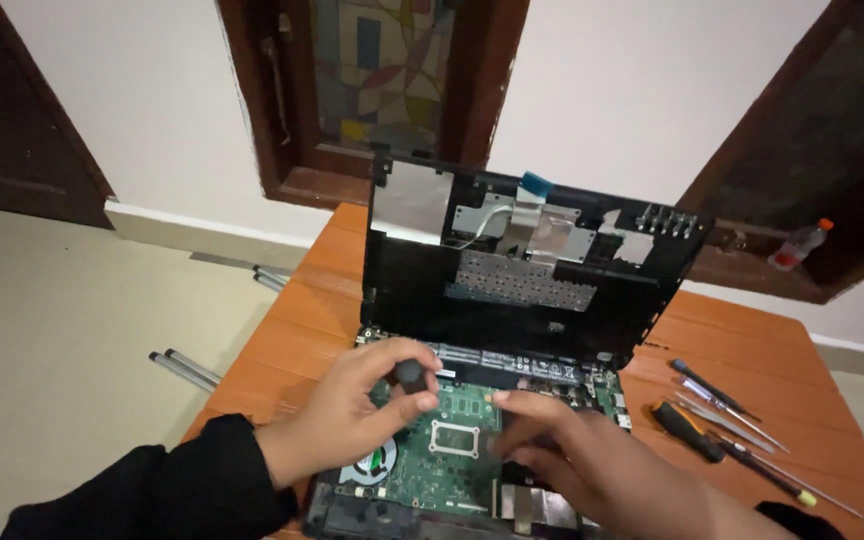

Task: Disassembling a laptop by unscrewing the motherboard and disconnecting internal components.

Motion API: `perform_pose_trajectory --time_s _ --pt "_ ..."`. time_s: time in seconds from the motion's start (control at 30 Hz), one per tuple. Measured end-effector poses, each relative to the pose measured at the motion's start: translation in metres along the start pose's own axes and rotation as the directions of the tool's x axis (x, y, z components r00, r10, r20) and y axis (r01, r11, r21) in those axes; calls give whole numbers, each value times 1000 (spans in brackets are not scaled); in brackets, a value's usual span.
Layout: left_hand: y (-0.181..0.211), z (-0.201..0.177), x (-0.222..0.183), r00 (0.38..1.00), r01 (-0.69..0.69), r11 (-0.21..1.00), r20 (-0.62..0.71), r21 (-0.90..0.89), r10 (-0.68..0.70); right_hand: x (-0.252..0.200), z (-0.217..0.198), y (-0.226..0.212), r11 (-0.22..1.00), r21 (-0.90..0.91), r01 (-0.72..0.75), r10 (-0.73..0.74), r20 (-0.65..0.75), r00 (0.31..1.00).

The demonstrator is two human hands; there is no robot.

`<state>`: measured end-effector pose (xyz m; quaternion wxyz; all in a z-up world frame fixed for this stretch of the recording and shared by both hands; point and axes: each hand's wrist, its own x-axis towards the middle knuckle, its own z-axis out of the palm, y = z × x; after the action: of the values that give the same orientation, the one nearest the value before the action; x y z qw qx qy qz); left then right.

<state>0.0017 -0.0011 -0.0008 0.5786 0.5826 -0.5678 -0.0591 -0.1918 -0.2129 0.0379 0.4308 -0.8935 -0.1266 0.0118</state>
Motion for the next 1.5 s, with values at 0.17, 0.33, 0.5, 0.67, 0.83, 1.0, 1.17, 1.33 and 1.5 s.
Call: perform_pose_trajectory --time_s 0.17,0.33,0.5,0.67,0.83,1.0,1.17,1.33,1.5 --pt "2 0 0 999 -15 1000 32 -23 16 -12 13 49 798 -601 48 -219 -215 952" --pt "-1 0 0 999 -39 998 25 -39 40 2 4 -8 886 -454 -97 38 -139 990" --pt "-3 1 -1 999 -18 999 30 -44 19 29 -13 -64 216 495 -842 853 325 410" --pt "1 0 0 999 -16 998 45 -54 18 -8 -2 9 896 -426 126 -207 -149 967" --pt "0 -1 -1 999 1 999 48 -46 1 -5 3 5 906 -422 22 -125 -216 968" --pt "-1 0 0 998 -38 999 46 -28 39 -2 -10 -18 999 26 -42 39 129 991" --pt "-1 0 0 999 -27 1000 32 1 27 -4 0 17 928 -364 79 -160 -199 967" --pt "1 -1 0 999 -3 1000 35 5 3 -3 -1 16 874 -486 24 -118 -164 979" --pt "0 -1 0 999 -12 1000 30 14 11 -8 -1 11 995 16 -102 101 28 994"
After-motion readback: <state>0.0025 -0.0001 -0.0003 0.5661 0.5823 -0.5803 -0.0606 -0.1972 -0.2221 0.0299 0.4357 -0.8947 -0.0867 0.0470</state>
